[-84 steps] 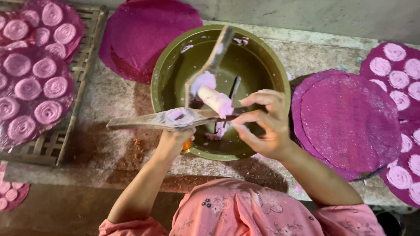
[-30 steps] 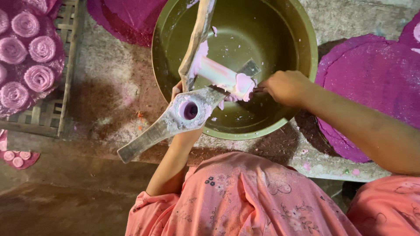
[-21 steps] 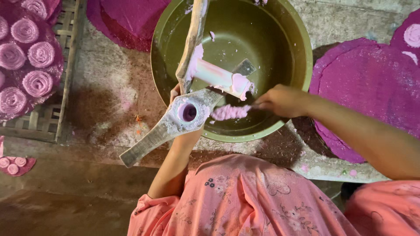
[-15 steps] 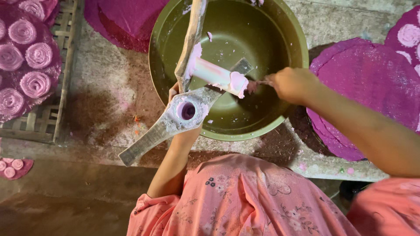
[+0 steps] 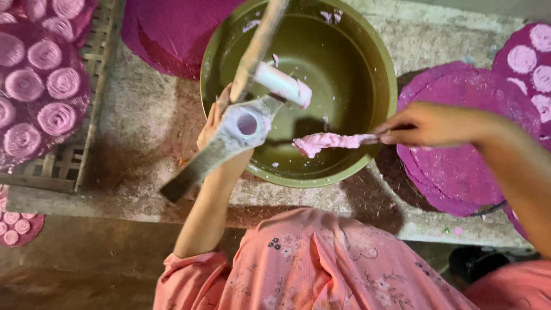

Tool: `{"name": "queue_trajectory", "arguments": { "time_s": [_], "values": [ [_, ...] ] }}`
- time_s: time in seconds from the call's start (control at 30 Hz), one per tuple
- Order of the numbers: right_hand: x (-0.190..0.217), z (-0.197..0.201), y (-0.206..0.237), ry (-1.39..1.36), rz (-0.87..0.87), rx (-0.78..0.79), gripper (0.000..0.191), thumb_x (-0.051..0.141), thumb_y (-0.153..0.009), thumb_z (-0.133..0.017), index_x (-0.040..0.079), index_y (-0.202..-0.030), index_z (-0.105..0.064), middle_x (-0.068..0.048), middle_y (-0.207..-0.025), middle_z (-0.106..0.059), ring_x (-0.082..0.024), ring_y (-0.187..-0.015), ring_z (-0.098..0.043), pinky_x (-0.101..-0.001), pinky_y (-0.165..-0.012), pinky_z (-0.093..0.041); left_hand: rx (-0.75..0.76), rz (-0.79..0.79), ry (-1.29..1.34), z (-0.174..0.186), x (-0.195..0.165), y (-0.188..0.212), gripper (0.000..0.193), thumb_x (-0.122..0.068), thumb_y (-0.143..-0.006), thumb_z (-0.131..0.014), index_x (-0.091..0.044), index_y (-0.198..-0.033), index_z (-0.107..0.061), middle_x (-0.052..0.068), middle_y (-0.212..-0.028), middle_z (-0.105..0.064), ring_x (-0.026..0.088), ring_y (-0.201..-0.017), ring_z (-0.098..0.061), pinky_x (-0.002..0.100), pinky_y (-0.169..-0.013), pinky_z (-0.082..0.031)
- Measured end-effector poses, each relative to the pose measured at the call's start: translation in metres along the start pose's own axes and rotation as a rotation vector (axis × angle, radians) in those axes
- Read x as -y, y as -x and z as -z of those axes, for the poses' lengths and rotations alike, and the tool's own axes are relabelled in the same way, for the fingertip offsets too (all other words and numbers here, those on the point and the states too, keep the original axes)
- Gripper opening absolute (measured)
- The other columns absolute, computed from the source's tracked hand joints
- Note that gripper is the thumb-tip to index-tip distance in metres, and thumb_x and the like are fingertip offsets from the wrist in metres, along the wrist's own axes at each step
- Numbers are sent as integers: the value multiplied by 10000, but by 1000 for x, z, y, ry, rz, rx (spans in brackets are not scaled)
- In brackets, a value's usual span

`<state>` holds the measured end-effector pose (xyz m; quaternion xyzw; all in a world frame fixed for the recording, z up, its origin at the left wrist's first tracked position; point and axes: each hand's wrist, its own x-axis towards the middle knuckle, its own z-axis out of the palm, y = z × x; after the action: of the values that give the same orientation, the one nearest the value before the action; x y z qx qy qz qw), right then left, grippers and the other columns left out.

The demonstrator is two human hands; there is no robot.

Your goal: The person uses a hand-held wooden extruder tool to pipe pink paste into rose-shaped swirls on round magenta boards. They reload the tool with paste from a large bowl, extrude rosettes one at a time onto the boards, and set finished boards aside on the table.

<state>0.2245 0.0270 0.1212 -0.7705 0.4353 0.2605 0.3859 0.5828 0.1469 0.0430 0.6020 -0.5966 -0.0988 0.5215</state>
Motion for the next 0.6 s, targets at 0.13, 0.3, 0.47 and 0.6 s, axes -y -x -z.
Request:
{"name": "queue_trajectory", "arguments": {
  "time_s": [0.13,0.3,0.47,0.6],
  "values": [
    [31,15,31,-302,59,62,366,316,-973,-582,142,-1228,-778,-39,-612,-572,-123,-545,-502,-340,-492,-433,144,-125,-216,-2,-20,0,679,-305,-815,-887,-2,-1348,-595,104,-993,-699,192,-787,-709,347,-642,-608],
    [130,-7,23,288,9,-117,246,300,-1001,-552,145,-986,-742,-79,-713,-659,-175,-614,-641,-317,-616,-522,498,-171,-103,-30,-36,9,608,-258,-752,-858,-66,-1283,-632,101,-978,-715,210,-799,-699,366,-654,-582],
    [156,-53,44,1120,414,-745,218,179,-798,-625,74,-985,-664,-109,-825,-675,-232,-637,-703,-345,-510,-567,527,67,581,-27,-33,28,385,-138,-797,-827,-89,-1149,-677,78,-1033,-722,220,-949,-692,340,-839,-557],
    [141,-41,67,1007,397,-823,336,129,-769,-634,44,-1094,-650,-71,-811,-635,-238,-671,-708,-364,-545,-585,510,-44,273,-13,-19,13,153,-66,-863,-739,-146,-992,-762,22,-988,-766,179,-913,-729,328,-801,-581]
  ]
}}
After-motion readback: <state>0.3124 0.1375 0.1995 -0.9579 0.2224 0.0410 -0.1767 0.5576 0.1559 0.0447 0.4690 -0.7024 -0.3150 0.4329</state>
